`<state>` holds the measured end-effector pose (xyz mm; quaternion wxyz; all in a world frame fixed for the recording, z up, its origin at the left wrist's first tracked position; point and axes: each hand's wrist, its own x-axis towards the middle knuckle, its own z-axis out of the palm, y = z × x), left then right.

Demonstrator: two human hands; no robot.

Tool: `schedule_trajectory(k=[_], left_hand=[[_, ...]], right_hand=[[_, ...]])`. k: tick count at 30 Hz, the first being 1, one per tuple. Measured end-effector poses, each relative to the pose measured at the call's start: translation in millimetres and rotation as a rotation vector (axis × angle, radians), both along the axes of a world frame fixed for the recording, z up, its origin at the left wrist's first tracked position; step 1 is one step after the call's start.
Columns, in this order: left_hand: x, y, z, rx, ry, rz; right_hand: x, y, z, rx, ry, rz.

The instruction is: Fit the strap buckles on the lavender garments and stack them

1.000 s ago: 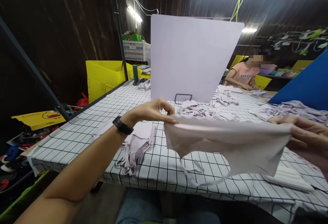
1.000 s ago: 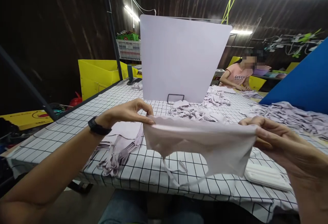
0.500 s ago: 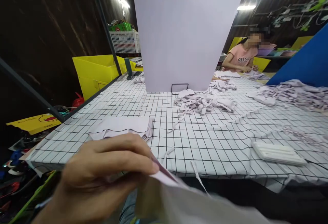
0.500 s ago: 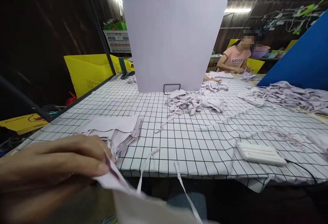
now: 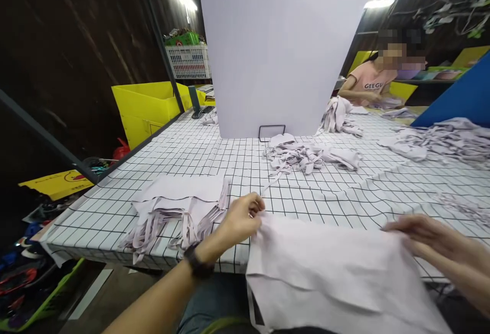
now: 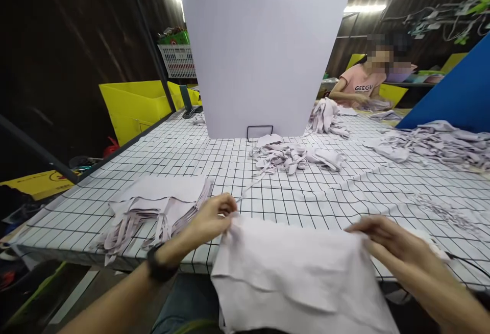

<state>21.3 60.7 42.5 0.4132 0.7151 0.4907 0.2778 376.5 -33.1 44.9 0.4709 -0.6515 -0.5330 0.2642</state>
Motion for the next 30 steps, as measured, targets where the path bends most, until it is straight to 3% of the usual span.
schedule_trajectory(k=[1, 3, 5, 10, 14, 17, 20, 23, 26, 30], left_hand=[[11.3, 17.1, -13.7, -0.013, 0.142, -0.04], [27.3, 46.7, -33.9, 0.001, 0.24, -0.004], [33.2, 69.8, -43.8, 0.037, 0.299, 0.051], [26.6, 107.7, -47.6, 0.126, 0.447, 0.137], [27.3, 110.6, -50.2, 0.151, 0.559, 0.137], [32.2, 95.3, -48.7, 0.2, 0.64, 0.161], [42.3, 74.6, -48.8, 0.385, 0.697, 0.143], [58.0, 52.9, -57.3, 0.538, 0.587, -0.195], [73.6, 32.2, -70.3, 0.55, 0.468, -0.545], [83.3, 14.0, -78.1, 0.504, 0.447, -0.63]], right_hand=[[-1.4, 15.3, -8.3, -0.04, -0.006, 0.016], [-2.6, 45.2, -25.9, -0.108, -0.047, 0.023], [-2.6, 71.0, -41.1, -0.168, -0.121, 0.036], [-11.2, 120.5, -62.3, -0.116, -0.235, 0.08], [-21.5, 140.8, -74.4, -0.065, -0.318, -0.025], [-28.2, 127.7, -82.3, 0.016, -0.387, -0.1], [-34.8, 100.4, -90.7, 0.066, -0.468, -0.031], [-34.7, 77.1, -97.9, 0.076, -0.664, -0.011], [-27.0, 53.1, -97.0, 0.098, -0.756, -0.213], [-27.3, -2.9, -90.9, 0.016, -0.528, -0.281]])
